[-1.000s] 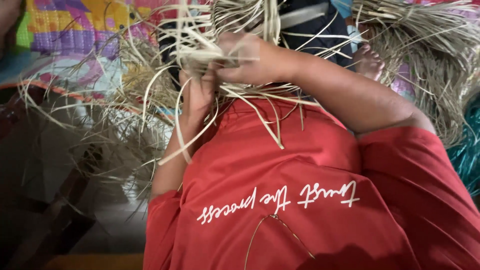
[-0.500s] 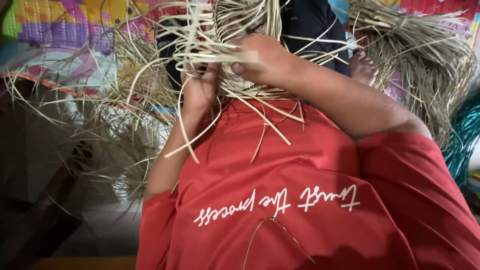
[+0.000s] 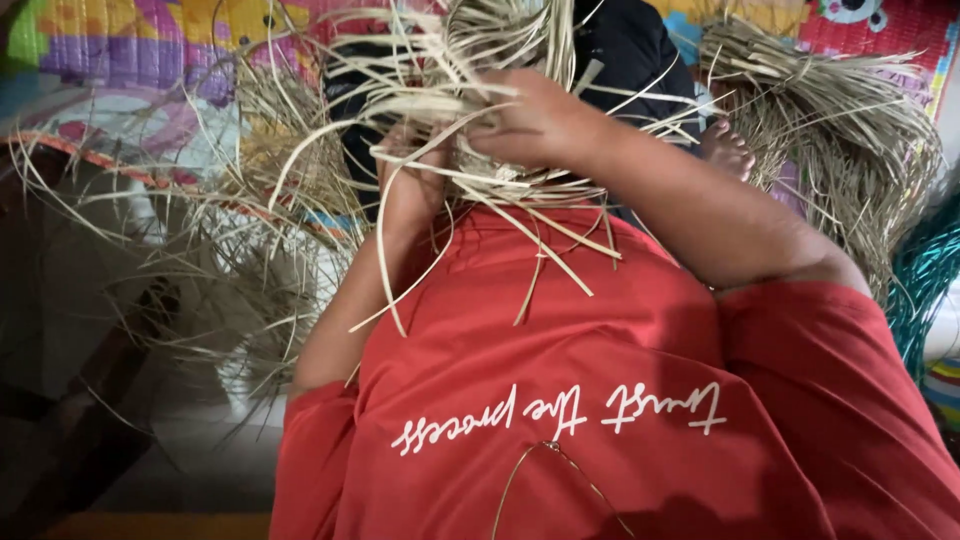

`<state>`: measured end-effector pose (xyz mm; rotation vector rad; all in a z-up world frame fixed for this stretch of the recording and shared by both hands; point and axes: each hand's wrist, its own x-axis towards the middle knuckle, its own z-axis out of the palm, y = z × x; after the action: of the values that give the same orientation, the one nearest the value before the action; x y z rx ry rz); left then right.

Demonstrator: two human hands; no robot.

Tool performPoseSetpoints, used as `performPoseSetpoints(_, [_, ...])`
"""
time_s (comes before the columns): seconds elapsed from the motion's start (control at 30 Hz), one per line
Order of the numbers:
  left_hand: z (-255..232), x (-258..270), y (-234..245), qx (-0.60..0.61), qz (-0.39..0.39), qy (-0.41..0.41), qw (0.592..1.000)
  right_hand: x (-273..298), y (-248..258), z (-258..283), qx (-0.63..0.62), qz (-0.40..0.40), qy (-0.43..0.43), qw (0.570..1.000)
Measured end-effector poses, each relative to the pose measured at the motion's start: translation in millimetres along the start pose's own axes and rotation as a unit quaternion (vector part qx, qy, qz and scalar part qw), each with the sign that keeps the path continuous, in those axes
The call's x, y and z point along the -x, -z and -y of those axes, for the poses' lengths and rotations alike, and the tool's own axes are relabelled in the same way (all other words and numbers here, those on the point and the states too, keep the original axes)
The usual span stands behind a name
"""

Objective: A person is weaving a hat by interlacing dried straw strands while sitting on a floor mat.

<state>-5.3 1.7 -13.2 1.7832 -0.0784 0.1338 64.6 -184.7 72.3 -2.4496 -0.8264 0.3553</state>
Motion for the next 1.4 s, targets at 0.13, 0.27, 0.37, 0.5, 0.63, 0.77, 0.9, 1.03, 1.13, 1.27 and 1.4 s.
performPoseSetpoints(0.13, [-33,-6,0,0.023,-0.019,-0.053,0.998,-1,6,14,-0.066,0.074,-0.125,0.987])
performPoseSetpoints(0.27, [-28,-4,-2,0.089,-0.029,-0.014,0.995,-6,0,12,-0.094,0.062,-0.143,0.983])
performPoseSetpoints(0.37, [-30,-3,-3,0.097,-0.039,0.021,0.994,-10,-9,-3,-0.156,0.039,-0.163,0.973])
performPoseSetpoints(0.5, [-22,-4,-5,0.108,-0.038,0.007,0.993,-8,-9,-2,-0.1,0.026,-0.122,0.987])
performPoseSetpoints(0.63, [-24,-4,-3,0.088,-0.037,0.01,0.995,-8,-13,-23,-0.131,0.064,-0.115,0.983])
performPoseSetpoints(0.77, [-12,-3,-9,0.121,-0.04,0.046,0.991,-6,23,19,-0.21,0.064,-0.186,0.958])
performPoseSetpoints(0.9, [-4,-3,-10,0.163,0.01,0.003,0.987,-25,21,35,-0.183,0.057,-0.176,0.966])
performPoseSetpoints(1.03, [-16,-10,-3,0.09,0.002,0.12,0.989,-38,40,58,-0.319,0.021,0.012,0.948])
performPoseSetpoints(1.13, [-21,-8,4,-0.064,0.025,0.096,0.993,-31,50,49,-0.345,0.04,0.046,0.937])
performPoseSetpoints(1.27, [-24,-8,5,0.126,-0.007,0.229,0.965,-21,21,-2,-0.143,0.013,0.1,0.985])
performPoseSetpoints(1.4, [-53,-7,12,0.002,0.008,0.133,0.991,-26,5,5,-0.008,0.082,-0.001,0.997])
